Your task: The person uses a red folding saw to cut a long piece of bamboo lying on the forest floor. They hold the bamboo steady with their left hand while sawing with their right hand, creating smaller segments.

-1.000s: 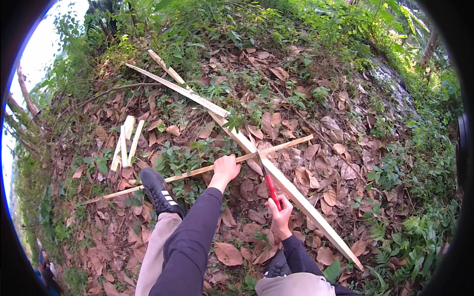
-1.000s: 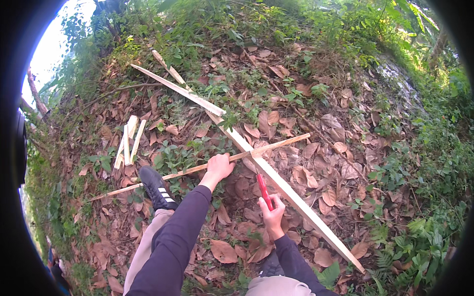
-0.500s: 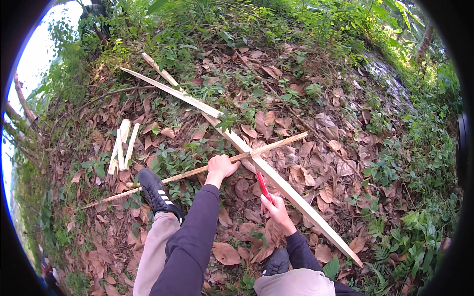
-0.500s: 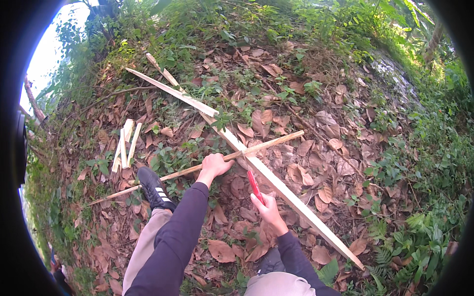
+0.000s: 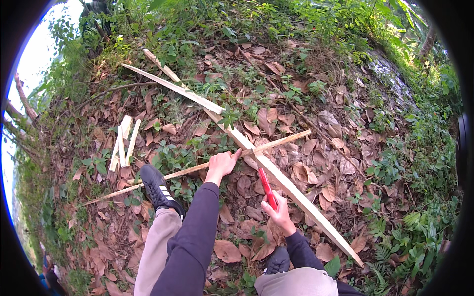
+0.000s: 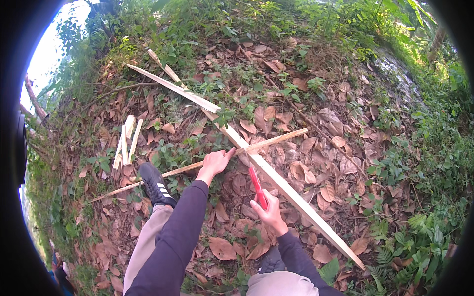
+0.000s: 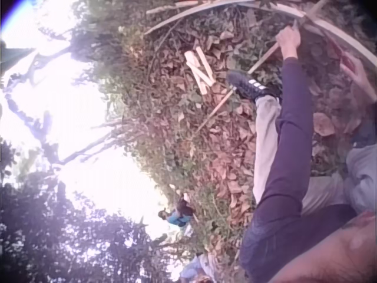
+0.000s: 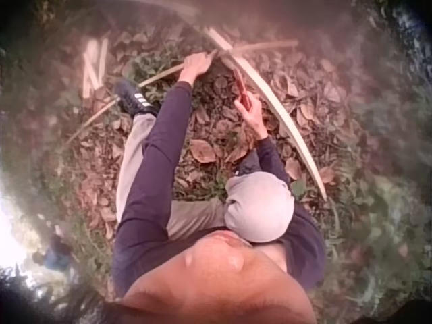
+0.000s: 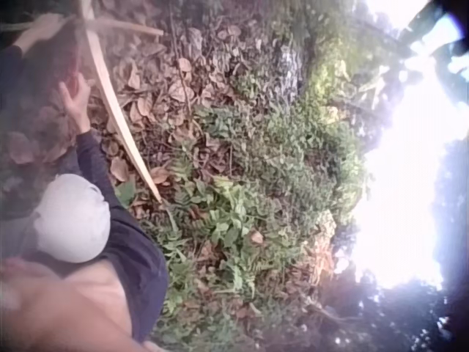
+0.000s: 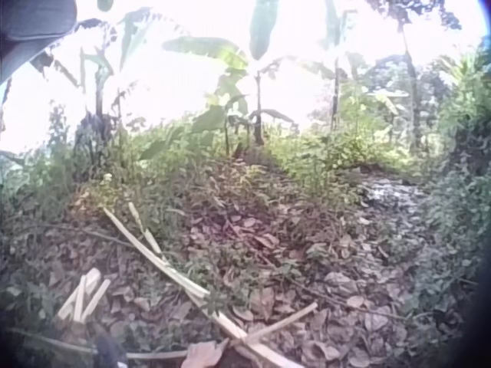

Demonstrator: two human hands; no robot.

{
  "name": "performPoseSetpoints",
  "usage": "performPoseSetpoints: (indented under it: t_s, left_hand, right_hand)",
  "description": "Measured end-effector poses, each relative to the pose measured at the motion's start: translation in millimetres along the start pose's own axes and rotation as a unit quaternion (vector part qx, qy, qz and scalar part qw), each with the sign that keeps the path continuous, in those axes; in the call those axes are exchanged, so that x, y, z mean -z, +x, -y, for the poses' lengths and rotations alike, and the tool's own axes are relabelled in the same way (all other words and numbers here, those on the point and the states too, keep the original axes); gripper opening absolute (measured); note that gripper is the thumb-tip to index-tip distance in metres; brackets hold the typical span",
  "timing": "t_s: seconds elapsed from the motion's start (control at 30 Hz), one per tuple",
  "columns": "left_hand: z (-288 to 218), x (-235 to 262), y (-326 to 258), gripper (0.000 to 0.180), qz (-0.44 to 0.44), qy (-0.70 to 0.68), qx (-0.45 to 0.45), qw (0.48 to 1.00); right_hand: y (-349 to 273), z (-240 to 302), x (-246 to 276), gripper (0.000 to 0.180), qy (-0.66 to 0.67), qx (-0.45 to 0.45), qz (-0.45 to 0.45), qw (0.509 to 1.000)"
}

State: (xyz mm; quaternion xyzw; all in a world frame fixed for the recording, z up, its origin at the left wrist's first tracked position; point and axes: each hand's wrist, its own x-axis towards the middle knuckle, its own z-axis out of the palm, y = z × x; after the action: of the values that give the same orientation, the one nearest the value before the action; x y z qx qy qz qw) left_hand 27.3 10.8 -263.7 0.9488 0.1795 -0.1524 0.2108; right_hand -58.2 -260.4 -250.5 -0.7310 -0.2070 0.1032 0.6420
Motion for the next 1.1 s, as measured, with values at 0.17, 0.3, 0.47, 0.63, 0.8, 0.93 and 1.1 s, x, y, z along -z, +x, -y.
performPoseSetpoints:
  t_s: [0.17, 0.3, 0.47, 0.63, 0.8, 0.93, 1.1]
  left_hand:
    - [-6, 6, 0, 0.083, 0.008, -0.003, -0.008, 1.0]
    - [-1, 7, 0, 0.087, 0.014, -0.008, -0.003, 1.0]
    - [-1, 6, -1, 0.086, 0.01, 0.009, -0.002, 1.0]
    - [-1, -4, -1, 0.084, -0.026, 0.016, -0.005, 1.0]
    - [-4, 4, -1, 0.088, -0.007, 0.012, 0.004, 1.0]
    - [-10, -3, 2, 0.08, 0.025, -0.016, 0.073, 0.997]
    - [-11, -5, 1, 0.053, -0.002, 0.103, -0.058, 0.993]
  right_hand:
    - [8, -7, -14, 0.026, -0.101, 0.046, -0.112, 0.988]
    - [18, -7, -15, 0.038, -0.028, -0.026, -0.075, 0.996]
    - [8, -3, -11, 0.029, -0.036, -0.041, -0.073, 0.996]
    - [10, 10, -20, 0.026, -0.047, 0.021, -0.136, 0.989]
    - [21, 1, -13, 0.026, -0.064, 0.02, -0.112, 0.991]
    - [-10, 9, -10, 0.027, -0.052, -0.013, -0.088, 0.995]
    - [-5, 19, 3, 0.03, -0.051, -0.025, -0.06, 0.997]
